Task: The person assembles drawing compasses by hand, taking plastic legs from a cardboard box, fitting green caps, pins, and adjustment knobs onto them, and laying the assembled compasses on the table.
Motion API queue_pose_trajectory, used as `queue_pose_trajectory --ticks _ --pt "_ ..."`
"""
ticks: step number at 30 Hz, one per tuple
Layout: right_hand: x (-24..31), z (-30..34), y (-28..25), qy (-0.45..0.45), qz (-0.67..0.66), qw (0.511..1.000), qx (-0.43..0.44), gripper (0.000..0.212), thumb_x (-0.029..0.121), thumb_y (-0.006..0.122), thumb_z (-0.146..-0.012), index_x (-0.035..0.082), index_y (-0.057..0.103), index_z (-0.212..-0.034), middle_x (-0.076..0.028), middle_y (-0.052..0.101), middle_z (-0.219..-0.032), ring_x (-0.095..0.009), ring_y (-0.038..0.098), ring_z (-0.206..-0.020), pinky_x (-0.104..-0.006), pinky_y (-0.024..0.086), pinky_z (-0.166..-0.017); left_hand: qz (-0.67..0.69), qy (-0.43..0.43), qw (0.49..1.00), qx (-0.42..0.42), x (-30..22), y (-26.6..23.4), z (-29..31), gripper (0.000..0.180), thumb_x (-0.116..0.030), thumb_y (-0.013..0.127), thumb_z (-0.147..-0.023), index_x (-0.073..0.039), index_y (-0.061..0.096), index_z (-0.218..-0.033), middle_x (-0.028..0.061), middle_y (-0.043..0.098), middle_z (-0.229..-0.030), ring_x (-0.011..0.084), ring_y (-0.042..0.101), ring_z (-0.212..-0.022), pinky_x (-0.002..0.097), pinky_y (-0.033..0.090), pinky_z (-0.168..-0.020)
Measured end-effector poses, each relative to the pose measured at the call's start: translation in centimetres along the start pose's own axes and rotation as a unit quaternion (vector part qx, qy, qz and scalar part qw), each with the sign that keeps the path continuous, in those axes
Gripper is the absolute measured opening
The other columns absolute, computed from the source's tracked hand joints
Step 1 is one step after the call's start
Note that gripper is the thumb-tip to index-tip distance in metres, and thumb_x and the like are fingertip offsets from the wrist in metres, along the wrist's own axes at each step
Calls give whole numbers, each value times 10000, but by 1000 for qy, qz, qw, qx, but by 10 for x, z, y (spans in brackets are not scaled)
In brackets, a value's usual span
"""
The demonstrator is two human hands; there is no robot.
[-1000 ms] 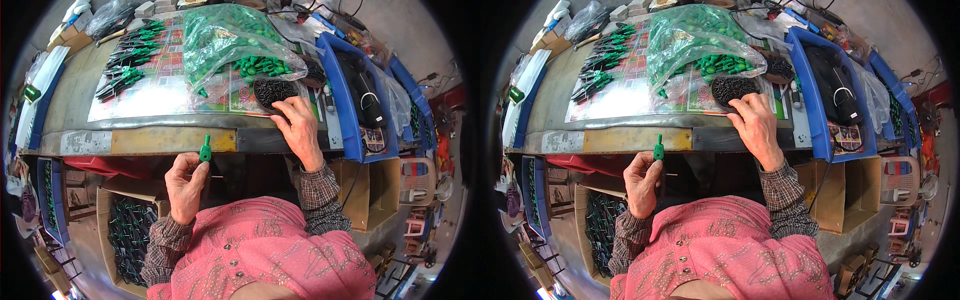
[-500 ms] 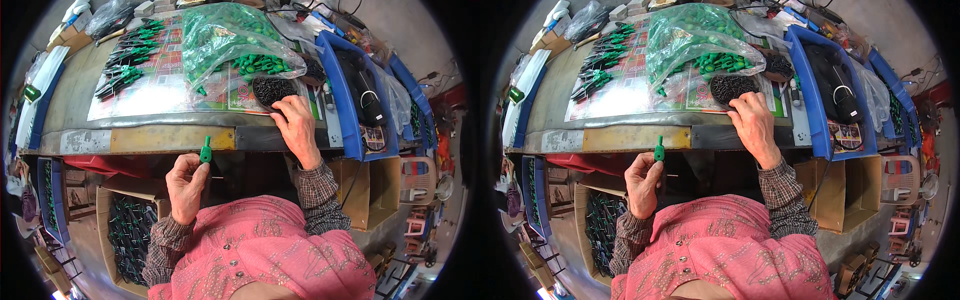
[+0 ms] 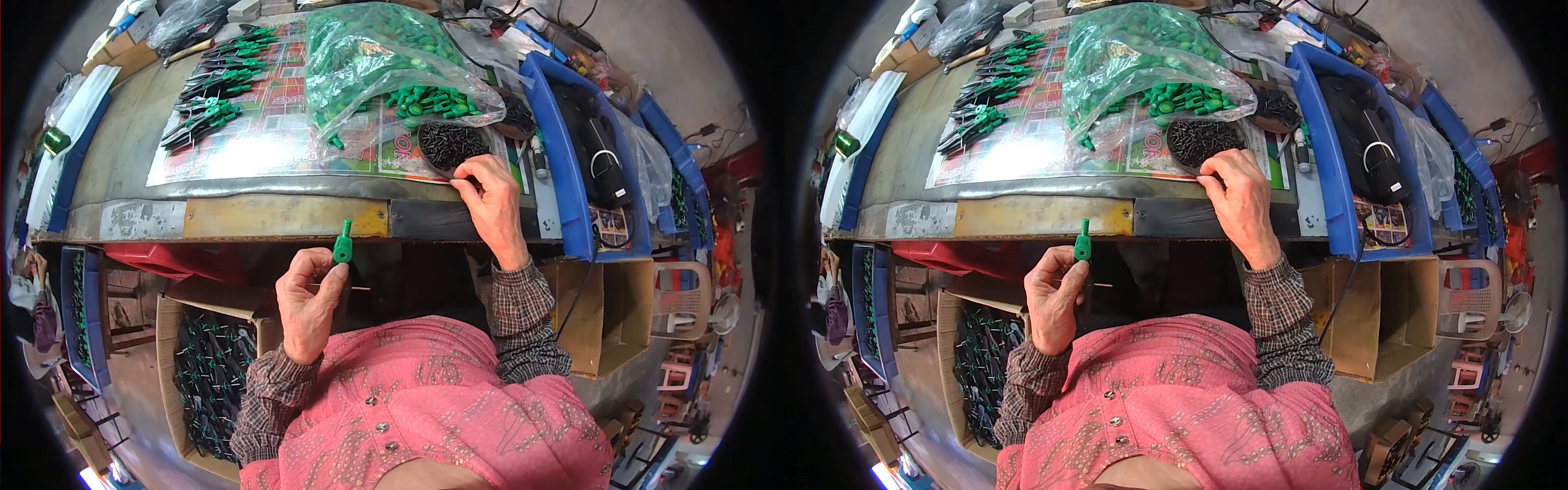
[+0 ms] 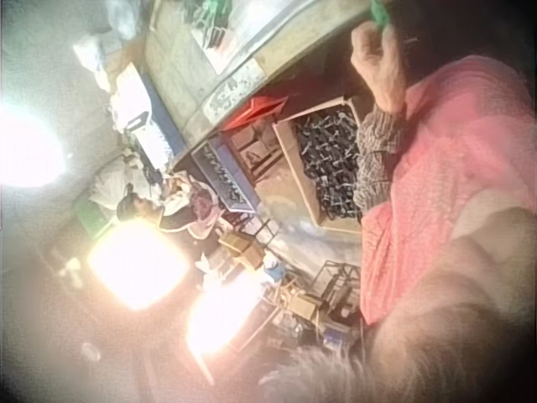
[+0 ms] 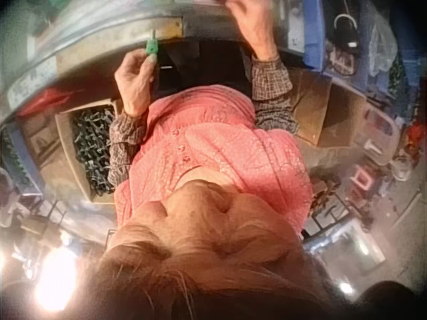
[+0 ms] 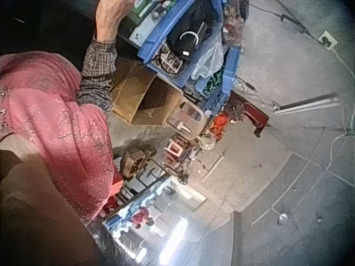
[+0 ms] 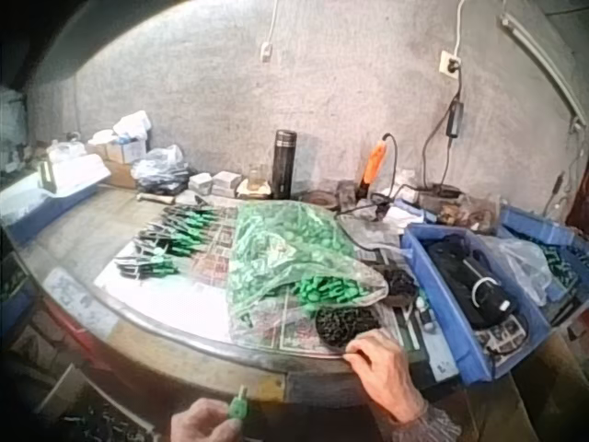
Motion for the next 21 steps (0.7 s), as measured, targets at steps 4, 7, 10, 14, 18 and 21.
queue_pose_trajectory --ticks 4,7,10,14,18,21 --pt "1 4 -3 21 -31 999 -37 165 -5 709 -748 19 616 -883 -88 623 -840 -269 580 -772 -362 464 -680 20 -20 1000 4 1 0 2 80 -62 635 -918 -18 574 -944 -43 530 -725 9 429 -579 178 324 -495" --pt "8 6 -5 43 -79 994 -58 170 -20 713 -765 14 624 -906 -73 630 -836 -201 575 -714 -307 454 -618 29 -37 999 4 1 2 2 81 -60 636 -918 -10 583 -952 -39 535 -730 10 429 -577 179 326 -494" --pt "8 15 1 98 -170 978 -65 146 -45 696 -797 16 635 -914 -28 620 -824 -83 545 -679 -225 427 -574 57 -35 998 13 2 4 1 83 -59 635 -920 -3 590 -960 -37 541 -733 11 430 -576 181 329 -494" --pt "32 23 18 148 -295 943 34 109 -51 659 -816 12 651 -905 -13 630 -845 -62 576 -733 -211 472 -623 63 -37 997 5 2 7 2 99 -90 627 -924 1 612 -959 -29 554 -738 23 438 -566 184 346 -500" --pt "66 33 38 136 -353 920 98 120 -44 675 -814 12 666 -919 -26 643 -857 -74 607 -757 -214 489 -647 76 -47 996 10 2 6 3 92 -81 626 -923 2 615 -961 -26 567 -752 25 444 -569 184 349 -503" --pt "86 40 51 113 -422 892 113 152 -50 708 -795 6 673 -932 -38 657 -872 -91 632 -764 -226 512 -672 93 -47 995 -3 3 5 5 72 -54 650 -912 -8 604 -943 -38 548 -740 9 430 -585 180 329 -493"
Point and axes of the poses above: each hand's wrist, its own z-axis away from the middle knuckle, its own y-axis out of the palm, x = y × z, the point moved 7 cm from there along -z, towards the middle knuckle
